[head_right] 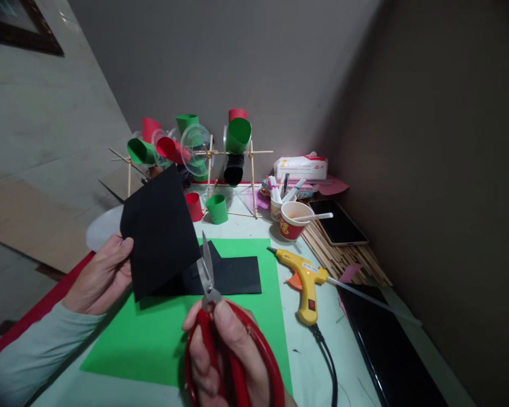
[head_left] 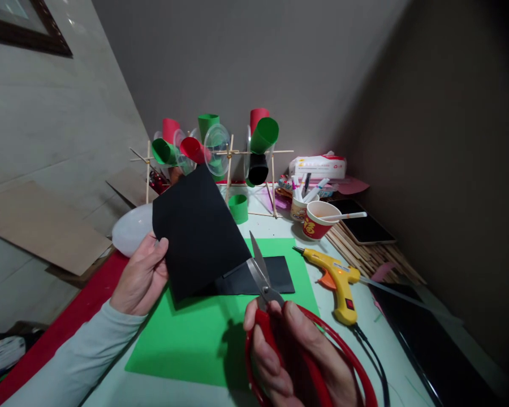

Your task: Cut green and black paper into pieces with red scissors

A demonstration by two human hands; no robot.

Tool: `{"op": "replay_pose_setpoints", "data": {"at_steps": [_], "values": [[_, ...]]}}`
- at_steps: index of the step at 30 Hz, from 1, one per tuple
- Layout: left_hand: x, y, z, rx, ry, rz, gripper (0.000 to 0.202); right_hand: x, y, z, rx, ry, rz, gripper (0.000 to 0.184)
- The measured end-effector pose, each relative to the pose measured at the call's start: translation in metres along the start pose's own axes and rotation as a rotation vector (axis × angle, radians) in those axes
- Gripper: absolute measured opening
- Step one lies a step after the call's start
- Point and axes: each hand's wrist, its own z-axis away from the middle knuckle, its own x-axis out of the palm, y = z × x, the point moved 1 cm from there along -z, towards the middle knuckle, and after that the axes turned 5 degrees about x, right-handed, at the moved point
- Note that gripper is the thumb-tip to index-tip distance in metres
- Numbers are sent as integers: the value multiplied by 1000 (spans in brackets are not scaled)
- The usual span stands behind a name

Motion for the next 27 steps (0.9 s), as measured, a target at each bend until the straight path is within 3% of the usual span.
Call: {"op": "replay_pose_setpoints", "data": {"at_steps": [9, 16, 20, 25, 27], "values": [[1, -2, 0, 14, -21, 53, 46, 2, 1, 0, -17, 83, 62, 38], [5, -5, 5, -25, -40, 66, 47, -5, 6, -5, -106, -16, 26, 39], [3, -10, 6, -51, -40, 63, 46, -9, 6, -7, -54, -78, 76, 54], [4, -13, 7, -62, -69, 58, 53, -5, 2, -7, -87, 92, 33, 38], [4, -14, 8, -58, -76, 46, 54, -5, 3, -8, -95, 99, 31, 35]]}}
